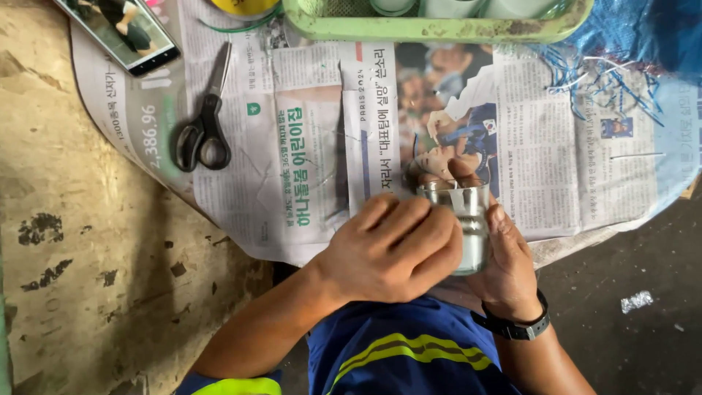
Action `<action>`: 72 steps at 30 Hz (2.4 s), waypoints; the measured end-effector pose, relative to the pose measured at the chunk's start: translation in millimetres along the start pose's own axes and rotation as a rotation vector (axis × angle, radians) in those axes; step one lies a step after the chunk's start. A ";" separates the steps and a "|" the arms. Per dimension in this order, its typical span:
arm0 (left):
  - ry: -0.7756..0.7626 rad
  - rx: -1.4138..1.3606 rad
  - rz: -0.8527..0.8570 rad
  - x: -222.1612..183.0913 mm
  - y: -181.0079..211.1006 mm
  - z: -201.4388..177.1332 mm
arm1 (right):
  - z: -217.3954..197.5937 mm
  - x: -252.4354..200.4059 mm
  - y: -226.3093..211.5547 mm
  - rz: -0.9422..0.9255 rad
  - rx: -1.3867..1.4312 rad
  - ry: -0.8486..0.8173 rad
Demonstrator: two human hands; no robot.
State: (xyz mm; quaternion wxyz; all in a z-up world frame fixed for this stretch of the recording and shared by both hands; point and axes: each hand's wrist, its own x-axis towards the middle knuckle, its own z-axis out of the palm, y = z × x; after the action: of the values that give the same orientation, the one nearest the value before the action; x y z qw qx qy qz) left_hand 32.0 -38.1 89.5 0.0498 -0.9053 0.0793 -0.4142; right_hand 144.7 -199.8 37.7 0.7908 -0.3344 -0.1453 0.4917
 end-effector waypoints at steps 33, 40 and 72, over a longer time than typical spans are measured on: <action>0.030 -0.025 -0.037 -9.6 4.7 -5.3 | -15.2 -3.2 4.7 0.046 0.029 0.056; 0.079 -0.013 -0.132 -8.8 -8.7 3.3 | -8.5 -1.8 6.0 0.005 0.036 0.033; 0.041 -0.023 -0.076 2.0 -1.5 -5.5 | -10.9 -1.1 4.6 0.008 -0.003 -0.009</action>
State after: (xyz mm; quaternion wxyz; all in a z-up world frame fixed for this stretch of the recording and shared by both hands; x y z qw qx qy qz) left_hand 29.3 -37.2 94.8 0.0218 -0.8996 0.0505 -0.4333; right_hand 147.1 -203.6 26.7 0.7876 -0.3340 -0.1481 0.4963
